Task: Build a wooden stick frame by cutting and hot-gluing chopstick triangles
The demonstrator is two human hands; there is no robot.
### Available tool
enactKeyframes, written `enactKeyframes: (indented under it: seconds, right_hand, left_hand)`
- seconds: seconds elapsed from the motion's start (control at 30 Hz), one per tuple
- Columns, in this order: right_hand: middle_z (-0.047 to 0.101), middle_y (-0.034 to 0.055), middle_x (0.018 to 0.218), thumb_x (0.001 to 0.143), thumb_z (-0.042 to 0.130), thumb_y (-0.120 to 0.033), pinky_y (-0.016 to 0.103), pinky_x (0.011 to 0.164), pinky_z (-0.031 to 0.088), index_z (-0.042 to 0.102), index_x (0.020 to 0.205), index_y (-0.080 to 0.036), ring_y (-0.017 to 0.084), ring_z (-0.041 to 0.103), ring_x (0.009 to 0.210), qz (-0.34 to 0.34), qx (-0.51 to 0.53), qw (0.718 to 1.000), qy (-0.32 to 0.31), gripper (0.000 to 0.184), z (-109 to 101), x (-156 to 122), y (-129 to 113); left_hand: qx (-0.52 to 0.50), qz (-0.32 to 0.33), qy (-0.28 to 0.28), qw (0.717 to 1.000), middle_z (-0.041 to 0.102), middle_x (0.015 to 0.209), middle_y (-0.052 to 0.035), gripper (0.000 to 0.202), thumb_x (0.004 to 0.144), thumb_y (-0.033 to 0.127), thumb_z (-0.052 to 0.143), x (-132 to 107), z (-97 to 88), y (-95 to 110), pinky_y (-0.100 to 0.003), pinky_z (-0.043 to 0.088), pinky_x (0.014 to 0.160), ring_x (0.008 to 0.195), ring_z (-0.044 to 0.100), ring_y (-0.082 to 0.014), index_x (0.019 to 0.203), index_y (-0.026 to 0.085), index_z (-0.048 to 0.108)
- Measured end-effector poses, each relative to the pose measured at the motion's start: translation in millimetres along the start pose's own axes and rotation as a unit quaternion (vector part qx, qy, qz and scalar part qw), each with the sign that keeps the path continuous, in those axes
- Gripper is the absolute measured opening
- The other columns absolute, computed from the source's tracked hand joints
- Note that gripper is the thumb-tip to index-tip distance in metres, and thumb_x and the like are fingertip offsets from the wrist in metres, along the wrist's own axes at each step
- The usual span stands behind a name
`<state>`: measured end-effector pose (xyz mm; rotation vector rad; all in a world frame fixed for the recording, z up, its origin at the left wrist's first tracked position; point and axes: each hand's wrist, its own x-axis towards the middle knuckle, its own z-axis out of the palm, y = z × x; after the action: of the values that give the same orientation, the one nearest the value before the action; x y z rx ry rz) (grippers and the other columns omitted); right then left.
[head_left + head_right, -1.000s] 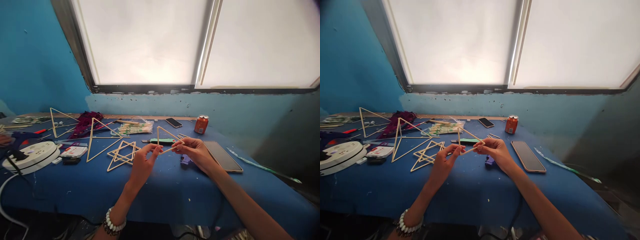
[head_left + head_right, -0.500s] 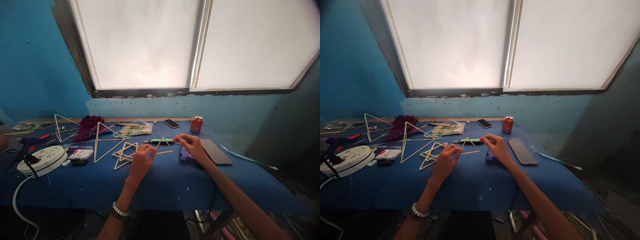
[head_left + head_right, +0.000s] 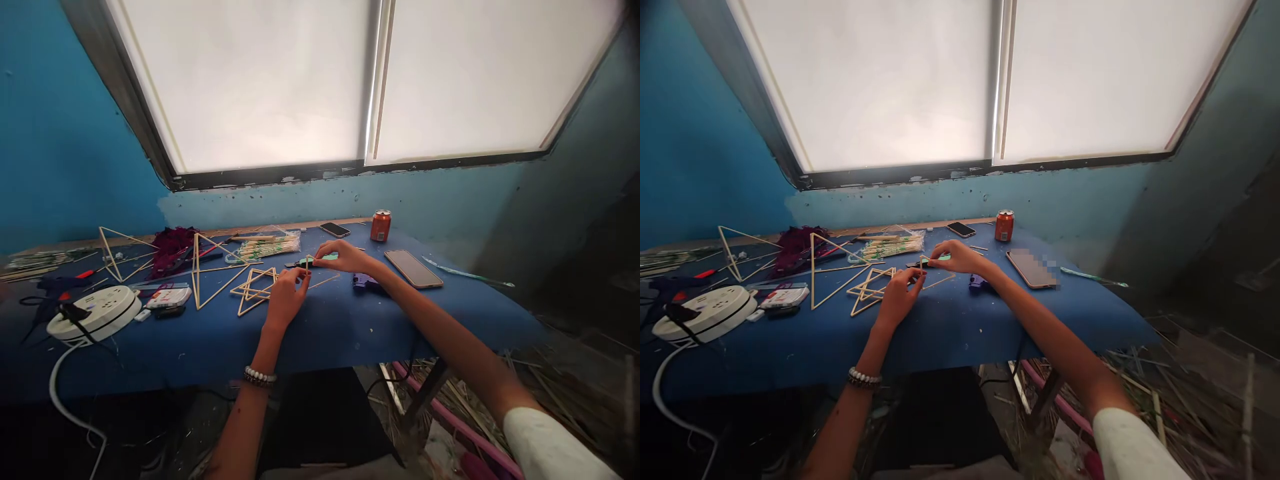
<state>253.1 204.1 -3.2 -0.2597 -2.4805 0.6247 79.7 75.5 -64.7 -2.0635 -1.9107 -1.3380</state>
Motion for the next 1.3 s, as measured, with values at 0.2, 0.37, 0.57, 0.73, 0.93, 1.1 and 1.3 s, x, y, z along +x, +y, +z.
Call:
enactKeyframes:
  seconds: [0.2,0.37,0.57,0.73,0.93,1.1,1.3]
  right_hand:
    - [0.074,0.0066,0.090,0.089,0.065,-0.051,0.032,0.083,0.046,0.078,0.085,-0.017,0.020,0.063,0.088,0.005,0.065,0.998,0.011,0.036,-9.5,-6.7,14.4]
    - [0.074,0.0085,0.091,0.094,0.053,-0.055,0.031,0.082,0.050,0.075,0.085,-0.014,0.019,0.065,0.089,0.023,0.114,0.984,0.132,0.047,-33.5,-12.4,33.0]
    - [0.073,0.0083,0.084,0.086,0.063,-0.053,0.028,0.071,0.048,0.075,0.082,-0.013,0.017,0.064,0.079,0.044,0.098,0.976,0.190,0.042,-45.6,-18.4,44.1]
    - [0.073,0.0070,0.081,0.082,0.067,-0.051,0.025,0.063,0.045,0.074,0.088,-0.014,0.016,0.064,0.074,0.062,0.060,0.982,0.166,0.038,-36.6,-13.7,49.7]
    - [0.061,0.0015,0.064,0.086,0.062,-0.043,0.027,0.059,0.035,0.070,0.089,-0.012,0.012,0.051,0.060,0.104,-0.008,0.977,0.187,0.031,-21.5,-14.6,57.7]
    - [0.062,0.0026,0.068,0.090,0.057,-0.042,0.027,0.063,0.035,0.073,0.091,-0.013,0.013,0.051,0.064,0.099,-0.032,0.979,0.177,0.034,-15.1,-15.7,55.0]
    - [0.061,0.0019,0.066,0.087,0.059,-0.045,0.027,0.064,0.035,0.072,0.087,-0.013,0.013,0.050,0.064,0.089,-0.032,0.984,0.152,0.035,-8.4,-12.8,49.8]
  left_hand:
    - [0.007,-0.010,0.001,1.000,0.072,0.091,-0.0052,0.020,0.094,0.028,0.061,2.2,-0.1,1.0,-0.032,0.050,0.079,0.086,0.068,-0.0206,0.110,0.023,0.072]
    - [0.021,0.008,-0.018,1.000,0.075,0.080,-0.0038,0.018,0.094,0.034,0.061,41.9,-1.6,20.0,-0.031,0.047,0.071,0.078,0.070,-0.0218,0.100,0.022,0.073]
    - [0.012,0.053,-0.034,0.998,0.079,0.082,-0.0018,0.016,0.094,0.027,0.060,88.1,22.0,25.3,-0.030,0.047,0.076,0.084,0.073,-0.0213,0.102,0.022,0.072]
    - [0.001,0.048,-0.035,0.998,0.079,0.079,-0.0014,0.018,0.095,0.031,0.058,90.7,27.9,4.1,-0.030,0.046,0.070,0.076,0.073,-0.0213,0.105,0.021,0.070]
    - [-0.010,0.018,-0.046,0.999,0.081,0.086,-0.0025,0.025,0.098,0.038,0.053,80.2,21.6,-8.2,-0.028,0.047,0.067,0.072,0.073,-0.0201,0.111,0.023,0.068]
    - [-0.010,0.030,-0.063,0.997,0.081,0.090,-0.0013,0.023,0.099,0.038,0.054,79.0,20.7,-10.2,-0.027,0.047,0.070,0.079,0.074,-0.0206,0.112,0.026,0.068]
    - [-0.018,0.027,-0.080,0.996,0.081,0.091,0.0001,0.022,0.098,0.036,0.054,79.9,22.0,-13.0,-0.027,0.044,0.067,0.074,0.072,-0.0193,0.113,0.027,0.068]
